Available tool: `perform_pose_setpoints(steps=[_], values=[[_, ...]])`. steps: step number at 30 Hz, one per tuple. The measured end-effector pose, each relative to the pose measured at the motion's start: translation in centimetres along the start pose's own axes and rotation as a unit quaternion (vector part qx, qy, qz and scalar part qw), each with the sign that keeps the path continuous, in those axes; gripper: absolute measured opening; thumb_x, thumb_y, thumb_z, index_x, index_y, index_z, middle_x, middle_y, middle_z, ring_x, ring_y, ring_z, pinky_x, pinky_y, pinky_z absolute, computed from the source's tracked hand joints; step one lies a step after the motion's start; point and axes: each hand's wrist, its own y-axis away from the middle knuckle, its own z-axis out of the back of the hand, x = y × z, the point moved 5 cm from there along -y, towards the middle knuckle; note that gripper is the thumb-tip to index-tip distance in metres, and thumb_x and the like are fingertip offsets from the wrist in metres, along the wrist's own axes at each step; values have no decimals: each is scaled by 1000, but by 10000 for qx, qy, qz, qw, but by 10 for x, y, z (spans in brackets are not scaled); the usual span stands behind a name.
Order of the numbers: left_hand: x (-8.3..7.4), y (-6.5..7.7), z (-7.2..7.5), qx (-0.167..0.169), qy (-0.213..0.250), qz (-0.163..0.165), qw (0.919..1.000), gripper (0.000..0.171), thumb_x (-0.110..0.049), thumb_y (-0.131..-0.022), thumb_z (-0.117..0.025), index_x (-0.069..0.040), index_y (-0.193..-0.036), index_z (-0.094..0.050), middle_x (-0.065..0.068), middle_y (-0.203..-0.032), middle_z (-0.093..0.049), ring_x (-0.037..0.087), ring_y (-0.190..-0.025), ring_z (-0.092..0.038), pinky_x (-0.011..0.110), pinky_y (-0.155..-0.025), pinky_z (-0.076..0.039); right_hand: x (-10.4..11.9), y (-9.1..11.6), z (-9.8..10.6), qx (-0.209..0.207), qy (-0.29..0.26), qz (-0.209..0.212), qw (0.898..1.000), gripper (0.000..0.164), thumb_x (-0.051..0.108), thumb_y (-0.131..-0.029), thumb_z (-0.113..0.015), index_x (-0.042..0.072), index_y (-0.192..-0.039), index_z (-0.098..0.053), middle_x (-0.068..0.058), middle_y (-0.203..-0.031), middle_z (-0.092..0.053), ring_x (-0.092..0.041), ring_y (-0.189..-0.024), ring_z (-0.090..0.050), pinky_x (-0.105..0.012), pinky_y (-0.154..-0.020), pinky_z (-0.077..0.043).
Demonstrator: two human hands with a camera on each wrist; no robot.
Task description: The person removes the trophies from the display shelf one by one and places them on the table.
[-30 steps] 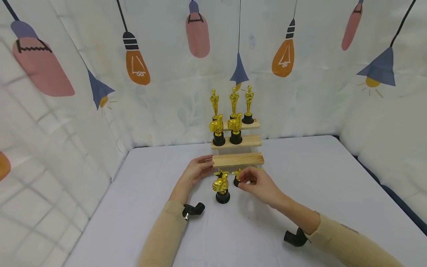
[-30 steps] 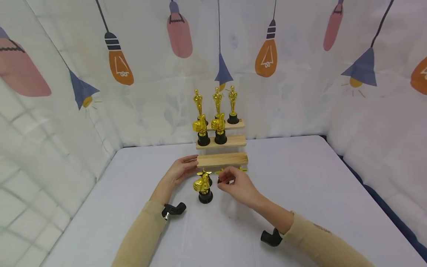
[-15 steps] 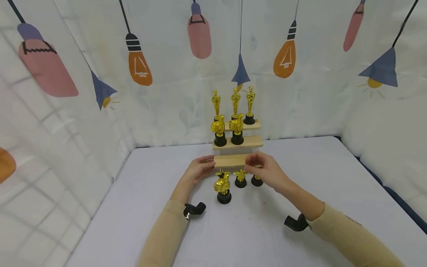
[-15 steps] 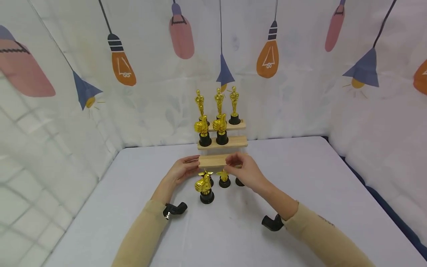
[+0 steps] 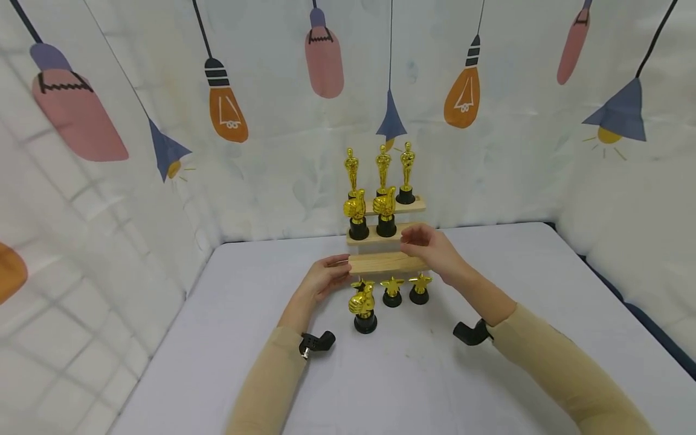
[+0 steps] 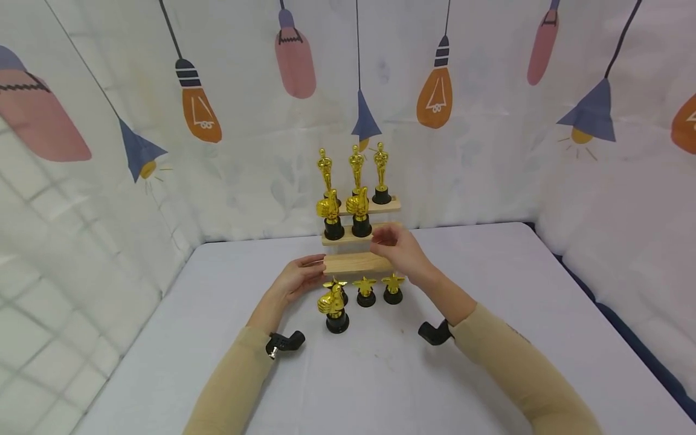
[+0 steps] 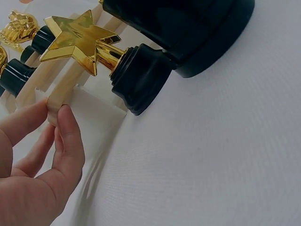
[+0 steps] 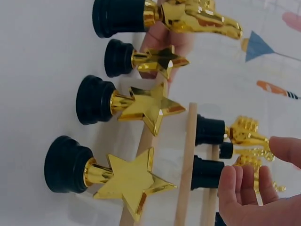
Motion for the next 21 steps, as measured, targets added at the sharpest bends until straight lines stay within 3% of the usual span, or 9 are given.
perform_pose_setpoints(steps=[11,21], values=[[1,-1,3,40,-103,-41,9999,48,-2,-97,-70,1,-143,-57,21,-138,-56,26,-111,-64,40,-100,-53,-3,-27,6,-258,-308,-273,9988,45,9,-101,-65,-7,-140,-48,-27,-139,-51,-31,-121,-53,-38,-103,-47],[3,-2,4,30,29,-36,10000,48,-1,-97,-70,1,-143,-57,21,-136,-58,25,-109,-65,34,-91,-57,-11,-46,7,-440,-536,-297,9971,47,6,-101,-64,-8,-144,-47,-27,-142,-50,-37,-130,-50,-47,-113,-40]])
